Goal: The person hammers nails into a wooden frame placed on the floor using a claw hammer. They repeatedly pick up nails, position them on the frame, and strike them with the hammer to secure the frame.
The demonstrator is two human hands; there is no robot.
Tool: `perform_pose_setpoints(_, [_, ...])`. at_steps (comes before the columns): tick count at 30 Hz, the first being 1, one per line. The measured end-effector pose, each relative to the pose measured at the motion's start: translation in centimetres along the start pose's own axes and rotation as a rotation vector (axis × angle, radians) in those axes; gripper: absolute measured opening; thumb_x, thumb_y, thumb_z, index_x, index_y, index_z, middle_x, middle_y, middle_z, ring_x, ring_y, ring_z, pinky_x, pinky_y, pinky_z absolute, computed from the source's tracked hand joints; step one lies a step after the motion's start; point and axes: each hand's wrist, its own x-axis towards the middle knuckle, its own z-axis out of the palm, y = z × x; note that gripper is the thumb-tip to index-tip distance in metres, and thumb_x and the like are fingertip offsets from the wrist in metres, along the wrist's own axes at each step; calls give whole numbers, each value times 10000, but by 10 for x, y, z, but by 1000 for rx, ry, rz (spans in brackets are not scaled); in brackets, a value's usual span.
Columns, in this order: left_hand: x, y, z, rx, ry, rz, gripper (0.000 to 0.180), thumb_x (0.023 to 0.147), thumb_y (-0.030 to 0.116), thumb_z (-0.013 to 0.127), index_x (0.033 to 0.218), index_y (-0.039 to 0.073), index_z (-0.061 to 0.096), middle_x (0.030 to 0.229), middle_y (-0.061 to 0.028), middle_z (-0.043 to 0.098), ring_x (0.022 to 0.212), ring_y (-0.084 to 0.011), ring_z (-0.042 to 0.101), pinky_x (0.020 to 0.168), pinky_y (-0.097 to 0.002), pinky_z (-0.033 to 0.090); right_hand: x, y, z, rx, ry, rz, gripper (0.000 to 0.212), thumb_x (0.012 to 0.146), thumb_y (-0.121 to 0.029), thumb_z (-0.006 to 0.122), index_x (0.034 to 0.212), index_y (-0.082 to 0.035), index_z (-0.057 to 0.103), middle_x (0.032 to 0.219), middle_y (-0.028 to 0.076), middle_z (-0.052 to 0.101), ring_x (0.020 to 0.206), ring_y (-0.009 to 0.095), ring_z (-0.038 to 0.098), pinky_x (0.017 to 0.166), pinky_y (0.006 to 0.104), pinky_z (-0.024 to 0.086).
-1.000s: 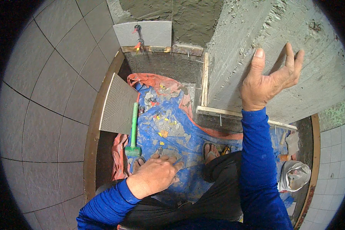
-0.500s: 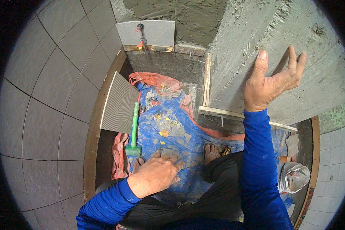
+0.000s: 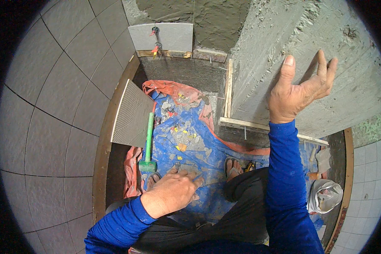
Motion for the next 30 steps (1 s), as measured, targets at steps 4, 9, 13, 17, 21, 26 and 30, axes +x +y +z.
perform_pose_setpoints(4, [-1,0,1,-30,17,-7,656,959,347,726,1516,66,523,1433,-207,629,1365,-456,566,1115,-511,482,0,0,0,10,5,3,697,920,-352,766,1493,-44,516,1640,240,333,1518,434,252,1241,588,198])
perform_pose_setpoints(9, [-1,1,2,-41,45,-5,643,954,340,730,1499,59,536,1424,-209,633,1358,-453,573,1108,-504,487,0,-1,0,-4,2,5,688,921,-329,771,1492,-41,517,1638,241,334,1504,433,263,1239,572,216])
perform_pose_setpoints(13, [-1,1,3,-53,32,-12,606,944,331,741,1457,54,574,1407,-203,643,1330,-442,596,1093,-499,496,0,-3,0,16,6,19,692,918,-316,774,1495,-39,510,1636,247,333,1499,431,267,1239,563,221])
perform_pose_setpoints(17, [-1,0,4,-51,33,-12,584,937,322,748,1431,52,595,1383,-196,654,1303,-430,614,1076,-499,503,1,-3,-2,-21,-17,10,697,919,-305,776,1500,-37,499,1632,252,330,1506,426,258,1243,555,228])
perform_pose_setpoints(21, [0,1,4,-39,57,-3,580,932,319,754,1421,50,599,1360,-190,661,1293,-424,619,1066,-500,506,2,-4,1,32,25,4,687,964,-397,745,1513,-56,510,1627,264,349,1519,388,270,1242,547,184])
perform_pose_setpoints(26, [0,1,2,-39,15,-10,581,933,328,752,1420,51,596,1355,-186,658,1284,-417,624,1064,-501,502,1,-6,2,60,34,34,682,969,-391,740,1516,-57,506,1627,261,346,1518,390,273,1242,548,185])
perform_pose_setpoints(30, [-1,1,1,-36,31,8,574,940,332,743,1420,54,596,1356,-186,658,1278,-418,627,1058,-501,501,2,-4,0,11,17,8,677,972,-387,737,1516,-56,506,1626,262,350,1516,391,275,1242,543,185])
